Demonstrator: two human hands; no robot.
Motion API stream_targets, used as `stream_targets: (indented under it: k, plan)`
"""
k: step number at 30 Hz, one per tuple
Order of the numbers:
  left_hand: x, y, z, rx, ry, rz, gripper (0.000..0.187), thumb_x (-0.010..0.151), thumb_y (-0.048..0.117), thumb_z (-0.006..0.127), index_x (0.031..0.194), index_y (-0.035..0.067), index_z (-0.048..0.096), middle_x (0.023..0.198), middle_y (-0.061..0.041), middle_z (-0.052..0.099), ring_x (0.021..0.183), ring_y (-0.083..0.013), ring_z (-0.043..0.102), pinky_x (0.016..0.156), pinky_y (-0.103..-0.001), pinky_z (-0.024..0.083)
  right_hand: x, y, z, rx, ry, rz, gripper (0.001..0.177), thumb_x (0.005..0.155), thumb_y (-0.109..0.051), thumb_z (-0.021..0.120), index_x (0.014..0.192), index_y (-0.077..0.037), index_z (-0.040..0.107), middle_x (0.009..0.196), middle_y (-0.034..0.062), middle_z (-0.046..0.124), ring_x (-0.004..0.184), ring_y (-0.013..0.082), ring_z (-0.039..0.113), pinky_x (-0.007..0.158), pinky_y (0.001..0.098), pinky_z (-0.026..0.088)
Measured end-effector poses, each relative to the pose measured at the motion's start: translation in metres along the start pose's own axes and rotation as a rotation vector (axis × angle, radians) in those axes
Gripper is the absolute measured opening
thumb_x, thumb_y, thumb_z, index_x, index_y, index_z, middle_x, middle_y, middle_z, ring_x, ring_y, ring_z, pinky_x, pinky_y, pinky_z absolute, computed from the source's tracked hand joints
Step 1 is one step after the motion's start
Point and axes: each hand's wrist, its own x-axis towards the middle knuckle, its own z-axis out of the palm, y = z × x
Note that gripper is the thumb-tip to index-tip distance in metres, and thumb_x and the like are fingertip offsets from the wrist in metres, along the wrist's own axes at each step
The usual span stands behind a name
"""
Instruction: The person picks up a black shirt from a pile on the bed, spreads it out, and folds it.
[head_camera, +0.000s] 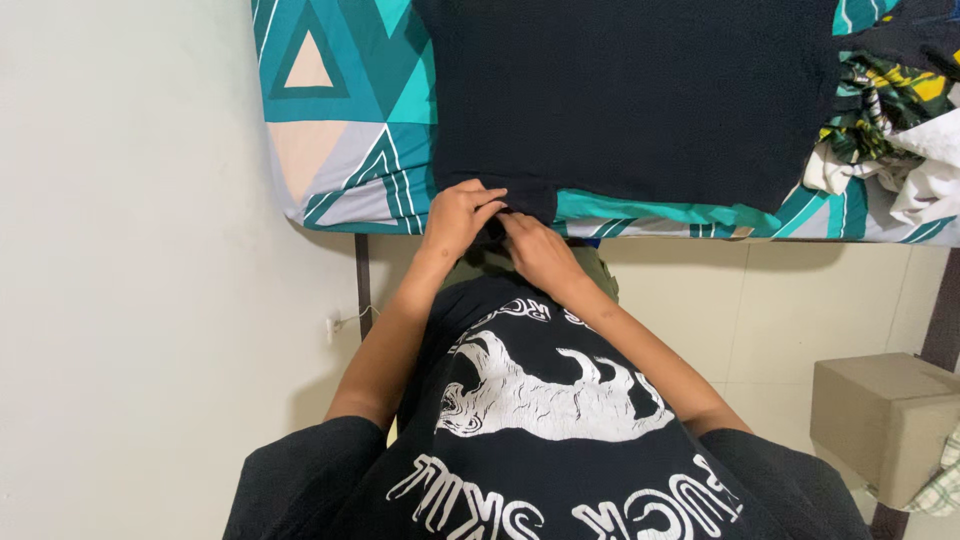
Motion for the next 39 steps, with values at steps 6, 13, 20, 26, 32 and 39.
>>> stream_targets:
  k: [6, 13, 20, 26, 32, 39]
  plan:
    - [0.006, 0.008, -0.01, 0.147, -0.034, 0.04, 0.027, 0.085, 0.019, 0.079, 0.111, 0.011, 0.079, 0.084, -0.007, 0.068, 0.073, -0.027, 0.068, 0.067, -0.038, 0.053, -0.004, 0.023, 0.023, -0.35, -0.165, -0.045, 0.047, 0.084, -0.004, 0.065, 0.13, 0.004, 0.064, 0.127, 0.0198, 0.068, 0.107, 0.0326, 0.065, 0.093, 0.042, 0.052]
    - [0.004, 0.01, -0.012, 0.206, -0.03, 0.103, 0.028, 0.086, 0.019, 0.079, 0.113, 0.012, 0.079, 0.085, -0.006, 0.065, 0.073, -0.0278, 0.067, 0.066, -0.039, 0.054, 0.0, 0.018, 0.024, -0.396, -0.261, -0.02, 0.055, 0.083, -0.019, 0.068, 0.133, 0.003, 0.064, 0.126, 0.0164, 0.066, 0.111, 0.0302, 0.059, 0.093, 0.041, 0.046]
    - [-0.004, 0.022, -0.014, 0.214, -0.034, 0.158, 0.029, 0.084, 0.018, 0.081, 0.113, 0.013, 0.079, 0.084, -0.005, 0.064, 0.068, -0.024, 0.066, 0.062, -0.037, 0.053, 0.002, 0.015, 0.024, -0.502, -0.365, 0.013, 0.06, 0.08, -0.027, 0.072, 0.133, -0.001, 0.064, 0.123, 0.012, 0.068, 0.111, 0.026, 0.06, 0.094, 0.0382, 0.043]
    - [0.002, 0.034, -0.027, 0.219, 0.019, 0.193, 0.027, 0.084, 0.017, 0.082, 0.11, 0.013, 0.08, 0.081, -0.003, 0.064, 0.067, -0.0225, 0.065, 0.059, -0.035, 0.051, 0.008, 0.004, 0.017, -0.541, -0.332, -0.004, 0.062, 0.074, -0.031, 0.075, 0.128, -0.004, 0.066, 0.117, 0.0123, 0.069, 0.105, 0.0257, 0.061, 0.09, 0.0386, 0.042]
    - [0.011, 0.045, -0.04, 0.247, 0.082, 0.249, 0.026, 0.083, 0.019, 0.082, 0.109, 0.013, 0.08, 0.08, -0.001, 0.064, 0.069, -0.021, 0.064, 0.061, -0.034, 0.051, 0.017, -0.005, 0.014, -0.696, -0.236, 0.027, 0.04, 0.086, -0.029, 0.069, 0.118, -0.004, 0.07, 0.104, 0.0096, 0.071, 0.1, 0.0235, 0.061, 0.089, 0.0375, 0.041]
    - [0.014, 0.051, -0.046, 0.233, 0.114, 0.262, 0.024, 0.083, 0.019, 0.083, 0.107, 0.013, 0.082, 0.076, 0.0, 0.063, 0.063, -0.0166, 0.061, 0.056, -0.032, 0.048, 0.021, -0.017, 0.005, -0.709, -0.13, -0.008, 0.043, 0.076, -0.032, 0.07, 0.112, -0.008, 0.075, 0.097, 0.0102, 0.07, 0.093, 0.025, 0.06, 0.084, 0.0397, 0.04]
